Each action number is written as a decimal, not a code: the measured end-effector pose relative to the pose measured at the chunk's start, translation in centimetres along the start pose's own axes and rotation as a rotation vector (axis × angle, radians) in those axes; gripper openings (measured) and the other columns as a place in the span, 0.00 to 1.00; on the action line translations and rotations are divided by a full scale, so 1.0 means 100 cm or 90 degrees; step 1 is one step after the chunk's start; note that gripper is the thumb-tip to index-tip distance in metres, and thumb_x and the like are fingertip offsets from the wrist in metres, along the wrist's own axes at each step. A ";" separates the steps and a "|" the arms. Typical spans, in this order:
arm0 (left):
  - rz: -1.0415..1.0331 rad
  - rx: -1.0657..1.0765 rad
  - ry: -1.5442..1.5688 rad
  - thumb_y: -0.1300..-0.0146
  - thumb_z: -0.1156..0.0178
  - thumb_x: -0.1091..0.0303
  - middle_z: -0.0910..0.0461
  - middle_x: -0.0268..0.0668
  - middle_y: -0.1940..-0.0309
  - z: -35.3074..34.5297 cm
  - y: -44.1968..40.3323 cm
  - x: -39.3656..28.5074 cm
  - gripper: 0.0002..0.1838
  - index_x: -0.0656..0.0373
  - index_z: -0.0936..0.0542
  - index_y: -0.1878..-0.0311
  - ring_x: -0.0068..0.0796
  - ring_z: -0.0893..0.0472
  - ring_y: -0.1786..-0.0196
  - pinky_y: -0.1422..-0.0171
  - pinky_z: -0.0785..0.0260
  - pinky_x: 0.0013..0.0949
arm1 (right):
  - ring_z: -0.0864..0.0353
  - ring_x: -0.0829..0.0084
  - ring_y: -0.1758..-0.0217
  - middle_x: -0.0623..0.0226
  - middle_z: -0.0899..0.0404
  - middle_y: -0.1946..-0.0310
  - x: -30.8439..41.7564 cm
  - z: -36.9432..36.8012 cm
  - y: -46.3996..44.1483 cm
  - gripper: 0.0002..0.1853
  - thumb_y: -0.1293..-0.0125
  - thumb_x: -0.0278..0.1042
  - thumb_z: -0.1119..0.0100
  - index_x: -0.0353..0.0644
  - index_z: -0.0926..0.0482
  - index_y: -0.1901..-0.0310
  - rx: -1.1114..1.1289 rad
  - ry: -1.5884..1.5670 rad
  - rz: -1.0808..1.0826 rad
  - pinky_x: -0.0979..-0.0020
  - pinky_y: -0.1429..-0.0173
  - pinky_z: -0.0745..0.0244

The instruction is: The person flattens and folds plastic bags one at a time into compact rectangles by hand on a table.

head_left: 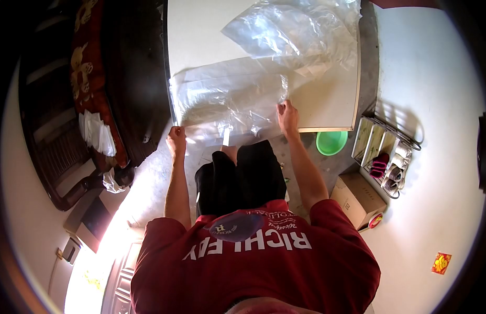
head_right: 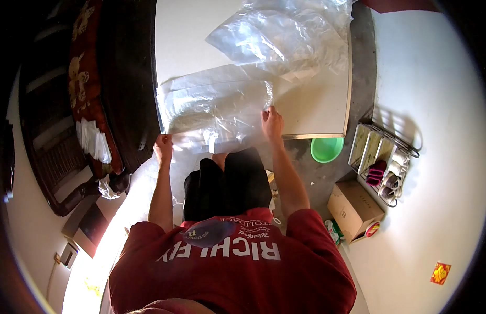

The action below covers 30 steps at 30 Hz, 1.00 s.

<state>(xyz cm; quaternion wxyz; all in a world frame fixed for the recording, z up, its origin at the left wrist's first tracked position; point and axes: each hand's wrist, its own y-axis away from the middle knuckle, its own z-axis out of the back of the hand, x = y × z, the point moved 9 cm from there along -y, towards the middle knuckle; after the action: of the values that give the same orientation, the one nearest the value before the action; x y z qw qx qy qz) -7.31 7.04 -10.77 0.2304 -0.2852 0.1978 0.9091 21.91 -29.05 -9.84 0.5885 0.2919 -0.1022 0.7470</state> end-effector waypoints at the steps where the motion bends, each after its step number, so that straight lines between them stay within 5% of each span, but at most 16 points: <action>1: 0.085 0.049 0.005 0.37 0.43 0.58 0.22 0.36 0.84 -0.001 0.006 0.005 0.13 0.60 0.22 0.67 0.27 0.24 0.84 0.76 0.33 0.33 | 0.19 0.52 0.68 0.55 0.19 0.73 0.000 0.002 0.007 0.08 0.41 0.33 0.39 0.41 0.28 0.66 0.001 -0.001 0.002 0.55 0.64 0.27; 6: 0.200 0.102 -0.006 0.35 0.44 0.57 0.22 0.37 0.85 0.000 0.028 0.005 0.13 0.58 0.22 0.65 0.28 0.25 0.87 0.81 0.35 0.33 | 0.19 0.52 0.69 0.54 0.20 0.75 -0.004 0.005 0.028 0.08 0.38 0.34 0.41 0.39 0.28 0.68 0.000 -0.030 -0.024 0.58 0.65 0.27; 10: 0.198 0.087 0.014 0.34 0.45 0.58 0.22 0.37 0.85 -0.004 0.024 0.005 0.13 0.58 0.22 0.66 0.28 0.25 0.87 0.81 0.35 0.33 | 0.20 0.51 0.70 0.54 0.21 0.76 0.002 0.013 0.017 0.08 0.38 0.33 0.43 0.39 0.28 0.68 -0.058 -0.046 -0.006 0.58 0.65 0.27; 15: 0.028 -0.003 0.051 0.34 0.44 0.59 0.24 0.35 0.86 -0.007 -0.005 -0.011 0.13 0.60 0.23 0.66 0.24 0.27 0.88 0.84 0.37 0.30 | 0.20 0.51 0.67 0.51 0.20 0.73 0.012 0.010 -0.021 0.05 0.38 0.31 0.44 0.40 0.28 0.67 -0.046 -0.036 -0.005 0.55 0.65 0.28; 30: 0.098 -0.009 0.141 0.33 0.45 0.61 0.24 0.34 0.87 -0.004 -0.021 -0.020 0.11 0.61 0.23 0.61 0.21 0.29 0.90 0.87 0.40 0.28 | 0.17 0.58 0.70 0.58 0.18 0.73 -0.008 0.000 -0.043 0.11 0.35 0.39 0.43 0.39 0.27 0.65 -0.077 -0.099 -0.076 0.61 0.66 0.24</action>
<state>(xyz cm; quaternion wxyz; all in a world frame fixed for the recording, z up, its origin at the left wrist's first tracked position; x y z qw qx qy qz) -4.57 7.98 -10.31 0.1349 -0.3695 0.2367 0.8884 26.10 -28.47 -11.09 0.6391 0.3181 -0.1749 0.6781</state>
